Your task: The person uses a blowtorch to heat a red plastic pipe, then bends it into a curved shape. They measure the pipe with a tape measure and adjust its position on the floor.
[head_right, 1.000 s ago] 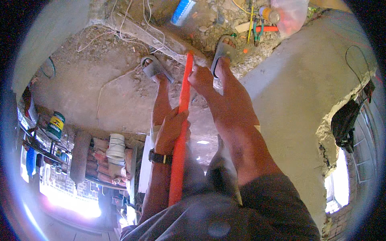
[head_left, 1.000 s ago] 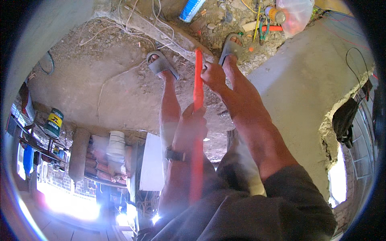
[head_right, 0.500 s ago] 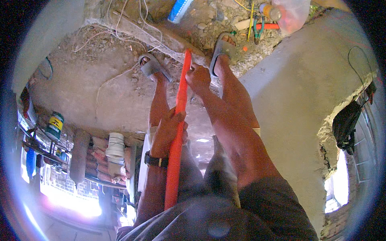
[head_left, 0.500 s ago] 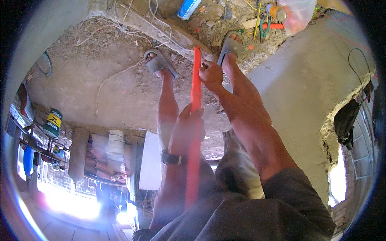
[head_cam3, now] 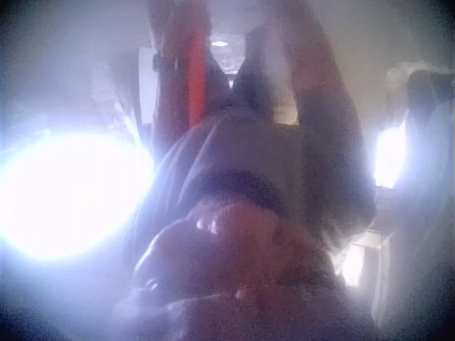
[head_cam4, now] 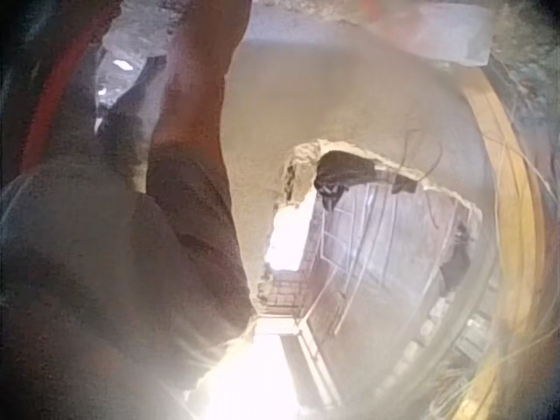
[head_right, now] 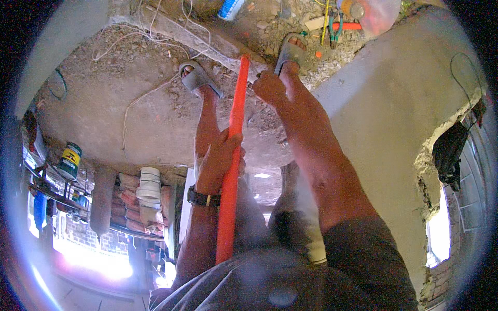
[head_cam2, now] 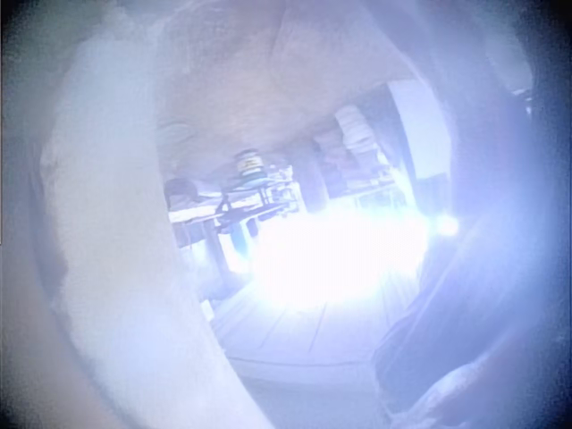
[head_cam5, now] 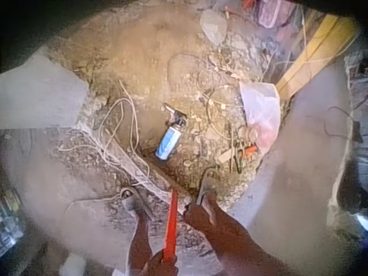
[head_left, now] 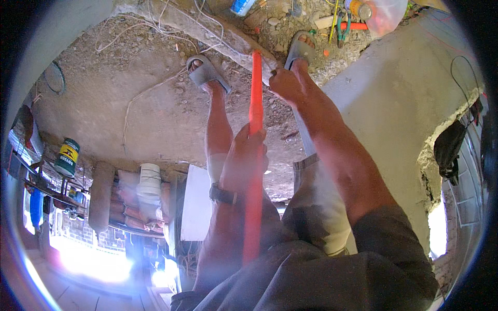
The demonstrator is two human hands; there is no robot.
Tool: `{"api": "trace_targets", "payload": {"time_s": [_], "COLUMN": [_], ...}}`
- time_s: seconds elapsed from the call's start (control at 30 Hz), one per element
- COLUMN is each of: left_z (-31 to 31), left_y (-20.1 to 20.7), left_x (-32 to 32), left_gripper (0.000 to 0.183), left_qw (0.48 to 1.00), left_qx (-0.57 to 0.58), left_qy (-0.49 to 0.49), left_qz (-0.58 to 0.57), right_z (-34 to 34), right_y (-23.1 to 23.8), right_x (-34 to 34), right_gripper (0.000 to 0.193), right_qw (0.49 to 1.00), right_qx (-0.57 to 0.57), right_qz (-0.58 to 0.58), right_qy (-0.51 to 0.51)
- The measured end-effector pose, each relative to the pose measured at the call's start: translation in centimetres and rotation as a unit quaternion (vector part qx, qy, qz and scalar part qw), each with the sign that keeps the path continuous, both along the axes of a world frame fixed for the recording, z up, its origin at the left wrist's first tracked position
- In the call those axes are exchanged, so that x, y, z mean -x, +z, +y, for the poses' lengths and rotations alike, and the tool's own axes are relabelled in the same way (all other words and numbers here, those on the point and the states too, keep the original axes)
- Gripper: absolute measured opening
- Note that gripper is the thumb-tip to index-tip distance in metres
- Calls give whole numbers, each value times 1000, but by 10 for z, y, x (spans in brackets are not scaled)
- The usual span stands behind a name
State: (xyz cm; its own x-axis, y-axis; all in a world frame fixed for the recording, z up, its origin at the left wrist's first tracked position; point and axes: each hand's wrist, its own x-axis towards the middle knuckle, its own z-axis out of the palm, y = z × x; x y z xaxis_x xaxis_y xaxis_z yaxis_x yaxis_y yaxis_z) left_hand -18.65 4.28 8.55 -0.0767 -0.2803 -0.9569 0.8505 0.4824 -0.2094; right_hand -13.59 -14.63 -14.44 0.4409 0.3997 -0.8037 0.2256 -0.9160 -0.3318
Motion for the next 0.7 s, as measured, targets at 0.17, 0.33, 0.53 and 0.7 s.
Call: {"api": "trace_targets", "payload": {"time_s": [0.17,0.33,0.53,0.7], "left_z": [4,-1,-4,-1], "left_y": [5,6,8,2], "left_x": [-8,-8,6,-4], "left_gripper": [24,25,25,24], "left_qw": [999,1000,1000,1000], "left_qx": [6,0,-19,8], "left_qy": [25,1,11,3], "left_qz": [44,16,13,12], "right_z": [-19,-21,13,-25], "right_y": [2,-78,104,-22], "right_x": [-43,51,-74,-48], "right_gripper": [21,20,20,15], "right_qw": [995,998,976,997], "right_qx": [7,24,-110,29], "right_qz": [-50,6,-40,-36], "right_qy": [91,-54,181,69]}}
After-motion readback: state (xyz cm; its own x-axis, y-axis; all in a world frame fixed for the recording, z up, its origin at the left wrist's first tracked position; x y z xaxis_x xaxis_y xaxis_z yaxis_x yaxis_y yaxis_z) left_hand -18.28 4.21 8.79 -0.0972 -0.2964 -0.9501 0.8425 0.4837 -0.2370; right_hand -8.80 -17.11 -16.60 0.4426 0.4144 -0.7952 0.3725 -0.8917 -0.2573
